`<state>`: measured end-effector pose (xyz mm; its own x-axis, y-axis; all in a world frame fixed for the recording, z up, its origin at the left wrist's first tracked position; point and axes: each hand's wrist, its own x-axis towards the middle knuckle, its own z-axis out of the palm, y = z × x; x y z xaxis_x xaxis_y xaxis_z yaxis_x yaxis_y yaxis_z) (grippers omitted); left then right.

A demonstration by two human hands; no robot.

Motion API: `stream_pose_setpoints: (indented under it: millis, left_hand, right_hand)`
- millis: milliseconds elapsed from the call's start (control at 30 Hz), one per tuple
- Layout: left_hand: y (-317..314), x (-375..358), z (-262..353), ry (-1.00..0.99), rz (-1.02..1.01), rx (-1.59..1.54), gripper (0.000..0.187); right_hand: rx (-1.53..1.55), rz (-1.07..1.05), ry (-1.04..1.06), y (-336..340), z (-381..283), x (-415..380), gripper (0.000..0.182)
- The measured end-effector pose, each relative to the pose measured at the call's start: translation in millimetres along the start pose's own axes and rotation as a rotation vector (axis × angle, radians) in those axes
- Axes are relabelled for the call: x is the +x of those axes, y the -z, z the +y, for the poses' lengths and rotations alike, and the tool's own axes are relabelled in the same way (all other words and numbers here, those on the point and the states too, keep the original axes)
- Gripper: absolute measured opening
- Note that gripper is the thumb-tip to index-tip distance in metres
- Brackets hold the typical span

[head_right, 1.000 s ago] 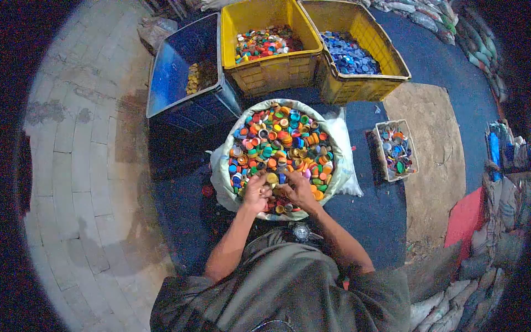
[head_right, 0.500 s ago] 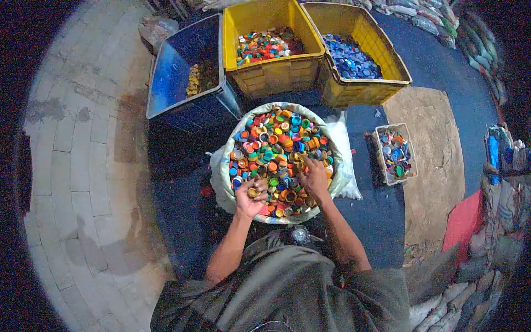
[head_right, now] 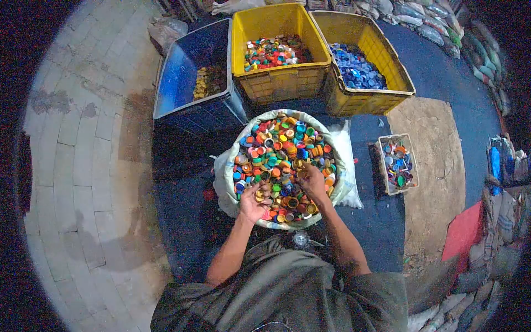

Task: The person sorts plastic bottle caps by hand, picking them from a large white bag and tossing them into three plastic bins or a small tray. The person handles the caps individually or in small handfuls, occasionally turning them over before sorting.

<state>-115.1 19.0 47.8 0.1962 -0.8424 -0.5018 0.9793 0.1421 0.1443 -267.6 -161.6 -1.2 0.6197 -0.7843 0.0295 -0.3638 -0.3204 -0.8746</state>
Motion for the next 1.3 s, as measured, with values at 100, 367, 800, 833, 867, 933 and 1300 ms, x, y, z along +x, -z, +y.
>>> stream_pose_setpoints:
  millis: [100,367,800,833,867,933,1300]
  left_hand:
    - [5.1,2.2,-2.7,-0.005,-0.007,-0.002,0.021]
    - [-13.2,3.2,-6.2,-0.136,0.054,-0.008,0.025]
    - [-29.5,46.5,82.1,-0.398,0.201,-0.153,0.027]
    - [-53.0,53.4,109.6,-0.409,0.143,-0.139,0.039]
    - [-77.6,59.4,138.5,-0.417,0.084,-0.124,0.051]
    - [-118.7,67.7,189.1,-0.5,0.006,-0.095,0.084]
    - [-50.1,68.4,163.9,-0.606,0.213,0.156,0.037]
  right_hand:
    - [0.261,-0.002,-0.302,8.5,-27.9,-8.0,0.04]
    - [1.274,-0.194,-0.687,12.5,-49.5,-20.0,0.041]
    - [1.672,-0.745,-0.346,-74.3,-41.1,63.0,0.023]
    - [1.371,-0.592,-0.236,-73.9,-82.3,85.1,0.017]
    - [1.363,-0.502,-0.259,-68.9,-131.5,108.8,0.014]
    - [1.631,-0.38,-0.44,-63.7,-207.1,157.7,0.01]
    - [1.352,-0.147,-0.53,-35.4,-161.5,132.0,0.051]
